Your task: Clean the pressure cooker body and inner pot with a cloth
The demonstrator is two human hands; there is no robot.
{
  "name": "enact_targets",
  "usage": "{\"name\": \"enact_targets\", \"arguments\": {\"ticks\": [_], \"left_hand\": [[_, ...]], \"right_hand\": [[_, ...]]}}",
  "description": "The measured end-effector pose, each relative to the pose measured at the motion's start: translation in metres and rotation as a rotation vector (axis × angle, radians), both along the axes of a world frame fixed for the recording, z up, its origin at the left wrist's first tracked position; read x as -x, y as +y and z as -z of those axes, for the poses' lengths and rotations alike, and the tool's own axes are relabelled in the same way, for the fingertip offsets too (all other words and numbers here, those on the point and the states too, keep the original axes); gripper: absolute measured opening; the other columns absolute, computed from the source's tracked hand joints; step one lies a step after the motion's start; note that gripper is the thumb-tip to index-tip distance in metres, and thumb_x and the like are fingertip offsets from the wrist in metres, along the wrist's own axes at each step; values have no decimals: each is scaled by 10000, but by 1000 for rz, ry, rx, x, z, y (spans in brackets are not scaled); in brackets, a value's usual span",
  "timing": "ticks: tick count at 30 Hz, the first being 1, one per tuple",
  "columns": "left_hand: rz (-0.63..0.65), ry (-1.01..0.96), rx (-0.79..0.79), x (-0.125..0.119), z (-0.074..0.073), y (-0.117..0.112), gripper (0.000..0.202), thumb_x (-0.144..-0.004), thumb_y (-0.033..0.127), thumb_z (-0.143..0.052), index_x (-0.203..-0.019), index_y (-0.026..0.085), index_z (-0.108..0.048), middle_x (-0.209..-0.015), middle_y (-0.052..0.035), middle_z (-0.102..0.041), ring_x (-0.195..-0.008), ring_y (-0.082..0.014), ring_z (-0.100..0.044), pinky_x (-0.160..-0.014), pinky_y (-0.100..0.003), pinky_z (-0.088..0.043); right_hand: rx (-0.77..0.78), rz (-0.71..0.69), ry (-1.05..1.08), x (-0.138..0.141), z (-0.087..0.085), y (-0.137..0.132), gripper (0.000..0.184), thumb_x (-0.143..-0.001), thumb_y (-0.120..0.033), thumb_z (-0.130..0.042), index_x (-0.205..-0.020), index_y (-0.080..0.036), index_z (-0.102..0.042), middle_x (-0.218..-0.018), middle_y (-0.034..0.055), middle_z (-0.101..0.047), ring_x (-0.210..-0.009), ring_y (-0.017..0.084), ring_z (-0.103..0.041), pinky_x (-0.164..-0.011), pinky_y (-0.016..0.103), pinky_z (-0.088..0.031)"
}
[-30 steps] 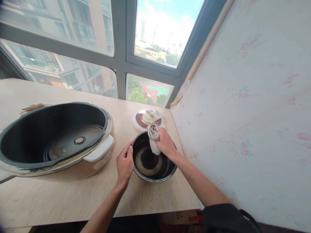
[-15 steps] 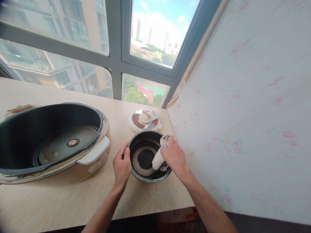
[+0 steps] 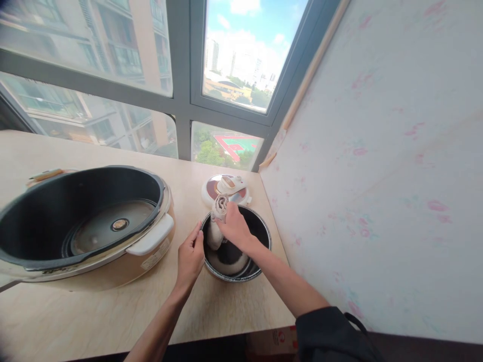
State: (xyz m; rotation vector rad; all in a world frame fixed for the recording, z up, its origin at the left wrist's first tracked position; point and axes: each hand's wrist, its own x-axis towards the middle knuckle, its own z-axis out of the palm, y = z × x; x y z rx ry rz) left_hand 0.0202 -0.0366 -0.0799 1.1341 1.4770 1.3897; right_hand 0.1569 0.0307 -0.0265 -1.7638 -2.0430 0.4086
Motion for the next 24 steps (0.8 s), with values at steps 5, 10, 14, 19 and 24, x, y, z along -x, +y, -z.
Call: {"name": "enact_targets", "arguments": {"ticks": [5, 10, 14, 19, 24], "left_hand": [[-43, -45, -12, -5, 1, -1, 423, -974, 280, -473, -1313, 126, -674, -1386, -130, -610, -1310, -240, -582, -1133, -383, -439], [-99, -100, 2, -11, -2, -1, 410, -981, 277, -462, -1297, 135, -681, -1366, -123, -633, -1303, -234, -587, -1139, -380, -433], [-133, -81, -2, -13, -4, -2, 407, -981, 282, -470, -1281, 113, -687, -1354, -135, -639, -1299, -228, -591, -1148, -381, -422], [-128, -73, -7, -12, -3, -2, 402, -980, 288, -485, -1284, 121, -688, -1344, -134, -647, -1295, -239, -594, -1155, -396, -415], [-111, -76, -23, -11, -2, -3, 391, -984, 295, -485, -1276, 145, -698, -1347, -126, -647, -1295, -237, -594, -1161, -402, -409]], "right_hand": [[173, -210, 379, 3, 11, -19, 401, -743, -266, -752, -1031, -167, -491, -1009, 33, -582, -939, 200, -575, -847, 316, -448], [475, -413, 430, -21, 1, -28, 518, -648, -289, -831, -1071, -157, -563, -999, 5, -622, -924, 183, -579, -821, 282, -444], [602, -487, -12, -34, -8, -29, 456, -643, -225, -813, -1052, -169, -621, -1012, 9, -663, -929, 187, -617, -773, 249, -452], [363, -201, -556, -29, 3, -22, 444, -779, -286, -717, -1180, -140, -595, -1153, 151, -626, -1059, 308, -620, -823, 367, -503], [281, 40, -632, -21, 23, -4, 357, -899, -178, -549, -1237, -69, -519, -1240, 256, -549, -1096, 361, -618, -813, 437, -536]]}}
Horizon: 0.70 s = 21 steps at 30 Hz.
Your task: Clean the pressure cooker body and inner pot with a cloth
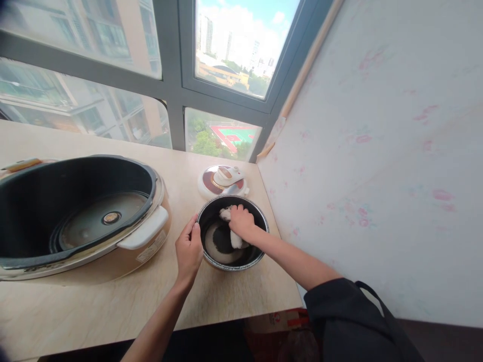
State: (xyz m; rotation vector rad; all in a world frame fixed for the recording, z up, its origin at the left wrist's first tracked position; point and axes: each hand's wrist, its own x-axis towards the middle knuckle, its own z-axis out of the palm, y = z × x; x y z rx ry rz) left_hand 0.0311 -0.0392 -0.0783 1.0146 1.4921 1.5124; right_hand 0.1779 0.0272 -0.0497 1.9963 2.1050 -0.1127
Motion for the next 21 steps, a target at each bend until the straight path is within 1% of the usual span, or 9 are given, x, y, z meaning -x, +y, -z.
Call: {"name": "enact_targets", "arguments": {"ticks": [3, 5, 7, 10, 12, 14, 16, 19, 21], "left_hand": [[9, 6, 2, 0, 0, 0, 391, -984, 293, -482, -1276, 147, -699, -1353, -122, -643, -1298, -230, -592, -1162, -393, -409], [13, 8, 1, 0, -1, -1, 395, -984, 293, -482, -1279, 142, -697, -1354, -123, -641, -1298, -227, -592, -1162, -391, -410], [15, 5, 1, 1, -1, -1, 395, -982, 294, -485, -1280, 143, -696, -1354, -120, -642, -1300, -224, -590, -1162, -387, -410], [13, 2, 0, 1, -1, -1, 391, -981, 295, -486, -1276, 149, -698, -1348, -113, -648, -1299, -225, -590, -1159, -381, -413], [8, 2, 2, 0, -1, -1, 391, -983, 296, -484, -1275, 149, -698, -1347, -113, -648, -1298, -226, -591, -1152, -377, -420], [-3, 2, 3, -1, 0, -1, 391, -983, 295, -482, -1274, 147, -697, -1352, -114, -644, -1301, -226, -589, -1145, -373, -426], [-22, 1, 2, -2, 0, 0, 394, -982, 294, -485, -1276, 137, -695, -1347, -118, -647, -1298, -228, -591, -1143, -373, -430], [-46, -9, 8, -4, 0, 0, 395, -981, 297, -490, -1277, 131, -693, -1334, -121, -656, -1285, -230, -601, -1145, -380, -428], [-50, -15, 15, -4, 0, 0, 388, -980, 298, -495, -1271, 141, -698, -1327, -116, -661, -1276, -227, -607, -1143, -379, -429]], "right_hand": [[20, -5, 16, 3, 7, 8, 304, -944, -158, -480, -1233, -72, -514, -1234, 260, -558, -1022, 317, -667, -798, 398, -545], [43, -38, 58, 8, 9, 11, 290, -954, -151, -458, -1225, -71, -526, -1219, 244, -575, -990, 298, -683, -801, 383, -541], [61, -82, 118, 16, 9, 12, 280, -957, -156, -456, -1207, -70, -545, -1206, 229, -592, -1007, 291, -676, -832, 377, -529], [97, -170, 220, 31, 11, 7, 274, -928, -164, -510, -1175, -67, -578, -1192, 220, -623, -1071, 284, -642, -902, 364, -493], [152, -248, 289, 38, 13, 1, 279, -882, -155, -563, -1146, -82, -613, -1169, 192, -658, -1076, 270, -633, -914, 340, -473], [241, -332, 354, 37, 13, -5, 288, -832, -155, -611, -1115, -118, -656, -1127, 135, -696, -1034, 243, -642, -879, 300, -467], [360, -409, 401, 29, 10, -11, 299, -769, -170, -678, -1066, -158, -703, -1038, 68, -724, -948, 211, -656, -800, 254, -463], [589, -488, 403, 7, 0, -14, 324, -663, -181, -768, -985, -204, -758, -875, -12, -725, -785, 161, -656, -651, 203, -436], [689, -513, 353, -8, -6, -13, 339, -606, -156, -790, -937, -228, -780, -796, -43, -710, -712, 142, -643, -591, 193, -414]]}}
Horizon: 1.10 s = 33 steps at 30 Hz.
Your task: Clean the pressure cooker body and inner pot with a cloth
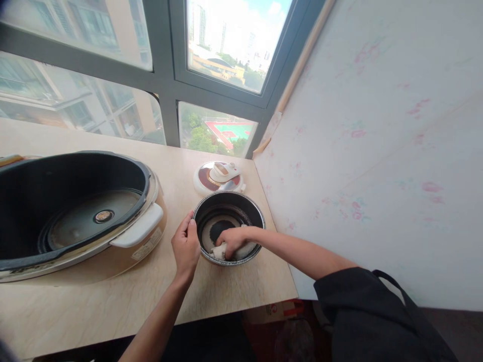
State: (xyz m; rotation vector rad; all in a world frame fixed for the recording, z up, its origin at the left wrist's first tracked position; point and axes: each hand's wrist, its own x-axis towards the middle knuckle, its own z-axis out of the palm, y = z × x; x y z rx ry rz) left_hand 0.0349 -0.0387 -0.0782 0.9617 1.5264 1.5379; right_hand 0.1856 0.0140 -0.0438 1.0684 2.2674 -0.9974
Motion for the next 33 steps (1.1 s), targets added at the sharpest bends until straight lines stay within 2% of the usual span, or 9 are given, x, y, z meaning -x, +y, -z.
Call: {"name": "enact_targets", "arguments": {"ticks": [2, 6, 10, 12, 15, 20, 26, 30, 33], "left_hand": [[7, 1, 3, 1, -1, 0, 383, -979, 299, -499, -1265, 146, -702, -1321, -113, -666, -1271, -223, -611, -1143, -374, -429], [30, 17, -4, 4, -2, -1, 383, -980, 296, -496, -1265, 149, -704, -1324, -111, -664, -1275, -221, -607, -1144, -370, -427], [46, 37, -30, 5, -2, -1, 382, -982, 294, -491, -1267, 159, -706, -1321, -103, -667, -1271, -224, -611, -1136, -369, -437], [42, 41, -34, 5, -1, -1, 389, -982, 298, -494, -1275, 149, -702, -1323, -111, -664, -1270, -229, -612, -1136, -375, -439], [38, 46, -37, 4, 1, -1, 401, -982, 302, -491, -1280, 127, -695, -1325, -124, -660, -1271, -234, -612, -1137, -386, -438], [42, 63, -43, 5, 2, -1, 405, -983, 309, -483, -1275, 125, -696, -1328, -124, -658, -1268, -223, -614, -1130, -369, -444], [16, 68, -43, 1, 2, -4, 417, -990, 313, -471, -1283, 113, -691, -1345, -140, -644, -1289, -230, -599, -1128, -364, -447], [-19, 45, -52, -2, 3, -4, 419, -986, 309, -477, -1284, 103, -688, -1340, -143, -645, -1285, -233, -602, -1119, -366, -456], [-35, 35, -49, -2, 4, -2, 409, -981, 300, -484, -1280, 116, -693, -1333, -133, -652, -1271, -228, -613, -1112, -363, -463]], "right_hand": [[-25, -32, -65, -11, -2, 1, 390, -566, -106, -780, -931, -245, -791, -759, -47, -701, -685, 145, -634, -574, 201, -401], [-236, -86, -198, -19, 6, 4, 451, -543, -12, -745, -938, -226, -788, -755, 13, -697, -735, 199, -637, -656, 259, -431], [-510, -173, -209, -26, 15, 8, 201, -816, -32, -600, -888, -142, -752, -930, 139, -698, -1026, 267, -596, -969, 391, -413], [-603, -223, -180, -28, 18, 13, 250, -925, -68, -490, -946, -113, -735, -1015, 168, -677, -1109, 270, -543, -1078, 427, -329], [-669, -299, -140, -26, 20, 22, 287, -985, -107, -426, -999, -97, -713, -1050, 166, -659, -1094, 263, -517, -1104, 442, -291], [-733, -334, -64, 6, 26, 37, 331, -1034, -181, -363, -1093, -89, -675, -1092, 181, -634, -1069, 299, -499, -962, 476, -376], [-741, -184, -27, 38, 36, 34, 325, -999, -103, -352, -1201, -32, -596, -1178, 234, -602, -1038, 310, -558, -864, 446, -450], [-624, -148, 32, 33, 32, 26, 285, -884, -93, -552, -1166, -53, -573, -1128, 180, -642, -998, 265, -620, -850, 361, -490], [-492, -173, 101, 25, 22, 20, 339, -812, -189, -677, -1122, -98, -576, -1072, 119, -681, -945, 235, -655, -806, 304, -511]]}}
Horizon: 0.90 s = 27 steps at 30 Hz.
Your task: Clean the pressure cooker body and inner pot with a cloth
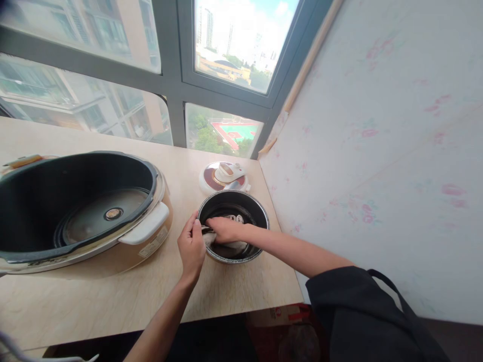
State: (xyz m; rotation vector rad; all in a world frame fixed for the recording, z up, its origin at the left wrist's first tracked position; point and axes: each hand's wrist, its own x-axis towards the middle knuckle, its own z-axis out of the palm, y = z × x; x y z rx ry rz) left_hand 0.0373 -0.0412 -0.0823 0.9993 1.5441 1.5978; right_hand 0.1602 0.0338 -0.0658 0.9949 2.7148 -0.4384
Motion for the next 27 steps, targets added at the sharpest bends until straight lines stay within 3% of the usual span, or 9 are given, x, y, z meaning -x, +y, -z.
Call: {"name": "enact_targets", "arguments": {"ticks": [2, 4, 6, 8, 12, 15, 19, 23, 27], "left_hand": [[4, -2, 5, 0, 0, 0, 412, -983, 307, -485, -1284, 114, -690, -1338, -134, -649, -1273, -226, -611, -1117, -361, -458], [13, -2, 7, 1, 0, 1, 416, -987, 311, -481, -1285, 109, -689, -1342, -138, -645, -1280, -226, -606, -1126, -363, -450], [18, -3, 5, 1, 0, 0, 414, -989, 311, -480, -1281, 108, -691, -1342, -141, -645, -1285, -230, -603, -1134, -371, -443], [19, -8, 1, 1, 0, 0, 407, -990, 306, -482, -1278, 111, -693, -1344, -142, -644, -1285, -235, -603, -1138, -387, -440], [22, -13, 2, 1, 1, 0, 395, -990, 302, -486, -1272, 124, -699, -1345, -140, -642, -1280, -244, -607, -1141, -419, -437], [27, -8, -6, 1, 2, 0, 393, -990, 302, -482, -1263, 126, -703, -1338, -139, -646, -1284, -247, -604, -1144, -430, -433], [19, -4, -16, 2, 1, 0, 386, -987, 311, -483, -1237, 132, -717, -1336, -136, -649, -1283, -245, -605, -1143, -425, -436], [16, 15, -15, 2, 1, 0, 398, -984, 319, -489, -1252, 124, -710, -1328, -138, -653, -1275, -242, -611, -1135, -414, -446], [15, 15, -21, 2, 2, 0, 393, -985, 313, -488, -1255, 134, -710, -1321, -131, -660, -1271, -240, -614, -1136, -410, -445]], "right_hand": [[113, -14, 16, -8, -8, -4, 419, -779, -249, -716, -1143, -100, -572, -1083, 120, -686, -939, 239, -662, -801, 307, -521], [173, -22, -48, -17, -17, -8, 616, -719, -287, -764, -1254, -81, -539, -1176, 165, -661, -1048, 292, -643, -911, 380, -510], [143, 1, -183, -27, -24, -12, 879, -656, -314, -803, -1415, -64, -436, -1323, 224, -583, -1241, 372, -546, -1068, 518, -411], [80, 91, -301, -36, -27, -16, 1004, -641, -345, -812, -1490, -57, -359, -1387, 250, -529, -1318, 405, -477, -1123, 593, -323], [11, 223, -342, -45, -23, -22, 746, -710, -402, -766, -1337, -77, -526, -1212, 198, -612, -1112, 348, -600, -942, 442, -496], [-34, 232, -323, -45, -21, -23, 600, -753, -426, -728, -1247, -114, -592, -1151, 179, -608, -1065, 340, -606, -845, 395, -513], [-77, 231, -306, -42, -22, -24, 448, -784, -387, -708, -1160, -149, -655, -1195, 179, -566, -1071, 336, -602, -869, 429, -498], [-17, 247, -289, -38, -24, -16, 561, -669, -346, -835, -1173, -161, -673, -1456, 202, -430, -1266, 393, -515, -994, 473, -453], [195, 366, -254, -38, -21, -7, 714, -570, -318, -892, -1202, -126, -623, -1324, 189, -569, -1093, 336, -636, -879, 355, -503]]}}
